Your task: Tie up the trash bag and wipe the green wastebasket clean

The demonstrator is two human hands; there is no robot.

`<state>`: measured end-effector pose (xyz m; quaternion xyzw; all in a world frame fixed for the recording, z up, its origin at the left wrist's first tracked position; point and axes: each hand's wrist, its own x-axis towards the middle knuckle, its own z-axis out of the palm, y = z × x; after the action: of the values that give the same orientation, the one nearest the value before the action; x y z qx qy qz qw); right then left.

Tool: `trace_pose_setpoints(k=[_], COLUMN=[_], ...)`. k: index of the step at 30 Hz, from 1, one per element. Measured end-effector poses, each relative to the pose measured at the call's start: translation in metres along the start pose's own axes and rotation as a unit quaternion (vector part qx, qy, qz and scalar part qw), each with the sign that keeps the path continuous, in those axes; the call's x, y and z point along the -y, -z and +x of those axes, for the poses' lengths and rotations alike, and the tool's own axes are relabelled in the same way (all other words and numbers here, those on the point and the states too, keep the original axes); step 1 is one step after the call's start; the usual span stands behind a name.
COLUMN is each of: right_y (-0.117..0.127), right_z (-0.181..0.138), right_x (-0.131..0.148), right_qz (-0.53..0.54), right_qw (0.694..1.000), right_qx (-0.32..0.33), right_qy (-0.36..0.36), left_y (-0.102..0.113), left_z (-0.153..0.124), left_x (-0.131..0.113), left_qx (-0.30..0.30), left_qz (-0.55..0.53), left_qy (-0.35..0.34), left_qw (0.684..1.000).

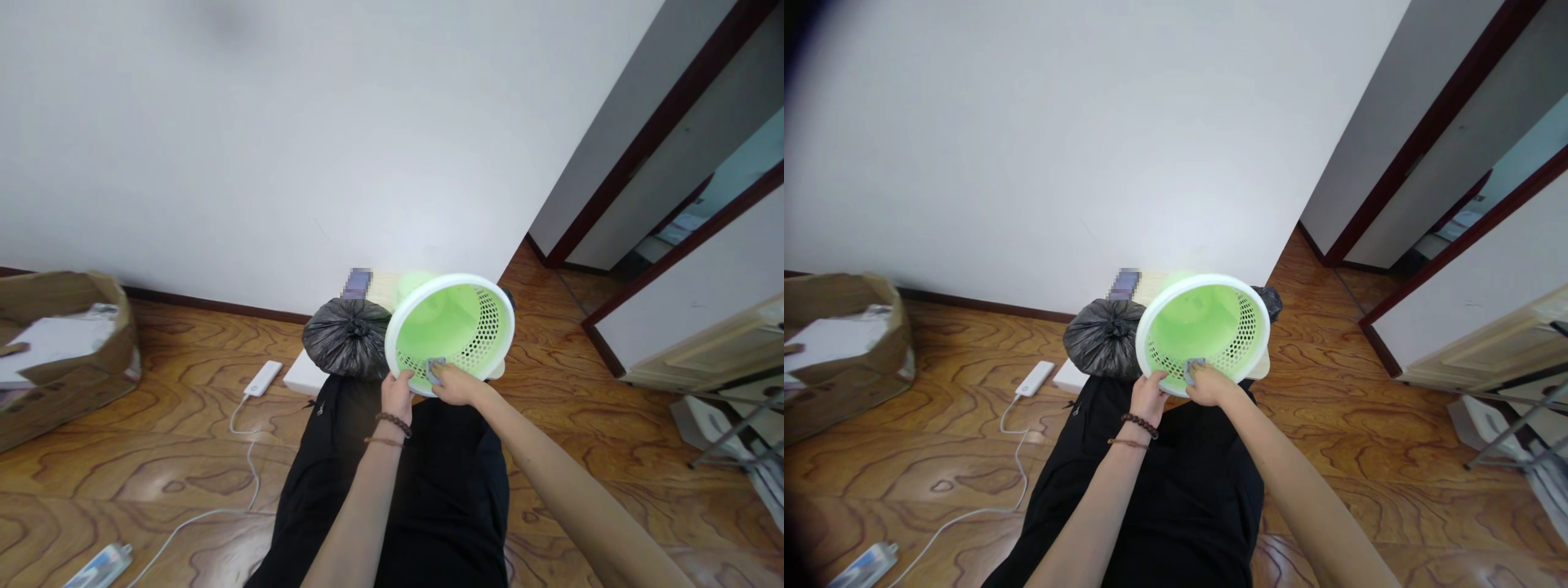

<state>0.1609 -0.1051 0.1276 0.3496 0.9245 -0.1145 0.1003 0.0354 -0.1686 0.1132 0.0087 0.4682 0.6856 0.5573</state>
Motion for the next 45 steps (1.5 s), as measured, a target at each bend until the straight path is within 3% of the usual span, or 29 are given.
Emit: trace_pose_setpoints(k=[4,11,15,19,25,27,32,37,40,45], right_y=[-0.003,-0.002,0.004,0.007,0.005,0.002,-0.002,-0.004,-0.004,0.0], right_z=[-0.007,-0.009,-0.012,-0.015,-0.013,-0.012,-0.009,0.011,0.028,0.03], right_x=[-0.009,0.003,-0.002,-0.013,-0.023,-0.023,-0.018,-0.003,0.015,0.024], right_qz=[0.003,-0.101,-0.132,-0.122,-0.045,-0.049,-0.123,-0.109,-0.04,-0.009], right_qw=[1.0,0.992,0.988,0.991,0.997,0.995,0.972,0.963,0.975,0.992], right_qx=[0.022,-0.072,-0.076,-0.051,0.021,0.006,-0.104,-0.119,-0.095,-0.084], right_qy=[0.006,-0.022,-0.023,-0.028,-0.053,-0.081,-0.173,-0.214,-0.197,-0.091], left_y=[-0.004,-0.004,0.005,0.013,0.014,0.014,0.013,0.009,0.008,0.013], left_z=[-0.003,0.002,0.009,0.014,0.016,0.017,0.018,0.016,0.016,0.018], left_x=[0.002,-0.01,-0.032,-0.039,-0.026,-0.023,-0.017,-0.006,-0.001,0.001], left_qx=[0.0,0.014,-0.033,-0.057,-0.041,-0.041,-0.022,-0.016,-0.021,-0.014], left_qz=[-0.007,0.024,0.125,0.168,0.19,0.178,0.169,0.163,0.171,0.151], left_qy=[-0.003,-0.001,-0.103,-0.129,-0.125,-0.115,-0.118,-0.141,-0.141,-0.149], left_qw=[1.0,1.0,0.986,0.976,0.973,0.976,0.978,0.976,0.975,0.977])
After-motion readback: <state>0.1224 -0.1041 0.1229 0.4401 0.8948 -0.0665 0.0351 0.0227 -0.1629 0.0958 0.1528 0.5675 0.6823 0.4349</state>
